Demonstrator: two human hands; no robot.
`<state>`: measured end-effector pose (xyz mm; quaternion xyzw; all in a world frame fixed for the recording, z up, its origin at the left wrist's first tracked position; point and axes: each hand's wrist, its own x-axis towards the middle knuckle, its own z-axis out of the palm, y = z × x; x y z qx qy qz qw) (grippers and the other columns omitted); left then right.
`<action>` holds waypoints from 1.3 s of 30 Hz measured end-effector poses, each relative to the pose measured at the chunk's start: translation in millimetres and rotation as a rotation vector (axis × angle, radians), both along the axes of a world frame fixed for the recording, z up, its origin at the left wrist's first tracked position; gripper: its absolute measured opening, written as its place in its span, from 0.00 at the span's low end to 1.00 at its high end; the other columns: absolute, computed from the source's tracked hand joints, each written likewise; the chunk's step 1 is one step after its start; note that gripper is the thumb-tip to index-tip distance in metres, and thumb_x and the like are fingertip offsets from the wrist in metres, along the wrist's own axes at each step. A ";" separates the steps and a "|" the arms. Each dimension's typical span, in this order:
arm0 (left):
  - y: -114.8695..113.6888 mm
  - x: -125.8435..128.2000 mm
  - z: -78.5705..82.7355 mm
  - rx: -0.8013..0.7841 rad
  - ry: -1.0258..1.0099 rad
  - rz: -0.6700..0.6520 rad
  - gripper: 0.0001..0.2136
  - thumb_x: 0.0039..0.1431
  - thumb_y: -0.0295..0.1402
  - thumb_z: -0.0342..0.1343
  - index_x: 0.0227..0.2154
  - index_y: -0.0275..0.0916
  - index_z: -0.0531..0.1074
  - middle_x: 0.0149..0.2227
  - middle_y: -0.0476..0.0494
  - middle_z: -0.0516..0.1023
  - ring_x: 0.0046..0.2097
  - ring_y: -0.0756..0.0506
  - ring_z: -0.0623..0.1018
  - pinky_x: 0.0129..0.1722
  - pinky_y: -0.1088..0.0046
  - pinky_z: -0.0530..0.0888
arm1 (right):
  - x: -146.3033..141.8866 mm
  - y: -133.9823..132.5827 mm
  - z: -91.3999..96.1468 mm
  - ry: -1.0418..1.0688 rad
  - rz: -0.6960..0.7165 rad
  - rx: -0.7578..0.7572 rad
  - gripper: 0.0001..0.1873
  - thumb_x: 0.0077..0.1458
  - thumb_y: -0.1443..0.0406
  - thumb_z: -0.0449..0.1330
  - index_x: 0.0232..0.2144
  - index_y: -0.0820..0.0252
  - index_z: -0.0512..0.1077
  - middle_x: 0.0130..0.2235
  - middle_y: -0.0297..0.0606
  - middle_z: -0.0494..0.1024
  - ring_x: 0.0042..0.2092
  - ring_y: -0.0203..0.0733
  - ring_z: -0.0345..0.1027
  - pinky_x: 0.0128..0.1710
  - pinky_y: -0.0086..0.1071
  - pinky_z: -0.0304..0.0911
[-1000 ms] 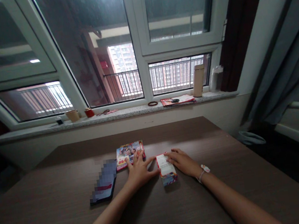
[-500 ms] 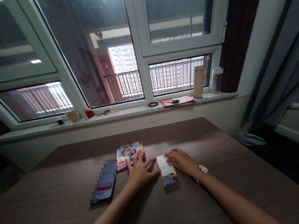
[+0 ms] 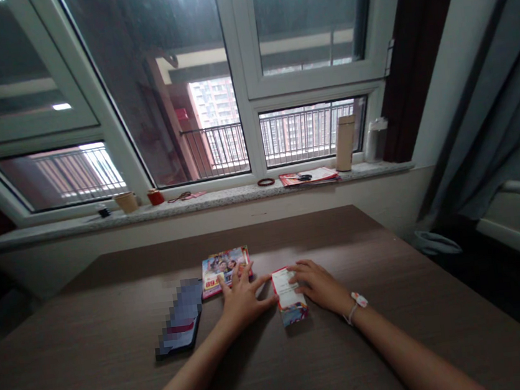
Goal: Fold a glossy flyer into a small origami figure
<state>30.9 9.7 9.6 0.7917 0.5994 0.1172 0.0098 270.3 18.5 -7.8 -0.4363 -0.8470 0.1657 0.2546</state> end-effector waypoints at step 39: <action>10.8 -7.9 12.6 -0.174 0.061 -0.028 0.31 0.47 0.65 0.47 0.56 0.67 0.61 0.68 0.49 0.46 0.67 0.26 0.40 0.53 0.30 0.29 | 6.1 11.7 18.7 -0.207 0.106 -0.348 0.33 0.54 0.52 0.58 0.61 0.46 0.57 0.67 0.28 0.47 0.68 0.55 0.33 0.65 0.49 0.37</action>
